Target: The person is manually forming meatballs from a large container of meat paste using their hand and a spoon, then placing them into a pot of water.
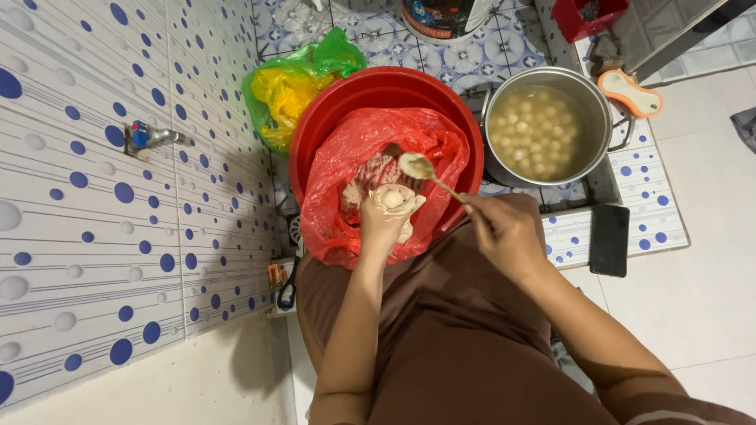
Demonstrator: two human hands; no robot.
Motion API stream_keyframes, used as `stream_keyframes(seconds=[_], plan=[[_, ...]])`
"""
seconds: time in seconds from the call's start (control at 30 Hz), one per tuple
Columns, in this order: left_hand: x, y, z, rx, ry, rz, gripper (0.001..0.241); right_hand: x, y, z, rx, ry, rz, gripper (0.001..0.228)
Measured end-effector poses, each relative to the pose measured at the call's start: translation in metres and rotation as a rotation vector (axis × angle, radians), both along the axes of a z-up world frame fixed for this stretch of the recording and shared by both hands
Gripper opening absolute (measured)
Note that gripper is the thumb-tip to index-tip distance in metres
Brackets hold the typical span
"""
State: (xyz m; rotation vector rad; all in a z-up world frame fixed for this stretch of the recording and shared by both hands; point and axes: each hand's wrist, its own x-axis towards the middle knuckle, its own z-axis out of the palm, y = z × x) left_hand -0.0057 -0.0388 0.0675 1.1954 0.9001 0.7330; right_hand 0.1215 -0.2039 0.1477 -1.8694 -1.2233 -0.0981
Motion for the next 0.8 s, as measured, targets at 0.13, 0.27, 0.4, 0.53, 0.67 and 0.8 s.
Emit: stream_keyframes(seconds=[0.13,0.27,0.4,0.53,0.67,0.8], plan=[[0.0,0.003,-0.019,0.159,0.097,0.031,0.036,-0.013,0.002,0.014,0.004,-0.062,0.084,0.017],[-0.005,-0.004,0.008,0.053,0.003,-0.009,0.03,-0.012,0.007,0.027,0.0,0.0,0.102,0.017],[-0.001,0.008,-0.009,-0.001,-0.072,-0.087,0.022,-0.006,0.005,0.028,-0.02,0.031,0.085,0.018],[-0.002,0.006,0.009,0.037,-0.004,-0.072,0.024,-0.006,0.004,0.028,-0.027,0.001,0.091,0.017],[-0.004,0.004,0.017,-0.074,-0.078,-0.101,0.039,-0.009,0.002,0.025,-0.074,-0.061,0.084,0.017],[0.002,0.003,0.006,-0.02,-0.03,-0.091,0.036,-0.017,0.002,0.034,-0.133,-0.141,0.05,0.021]])
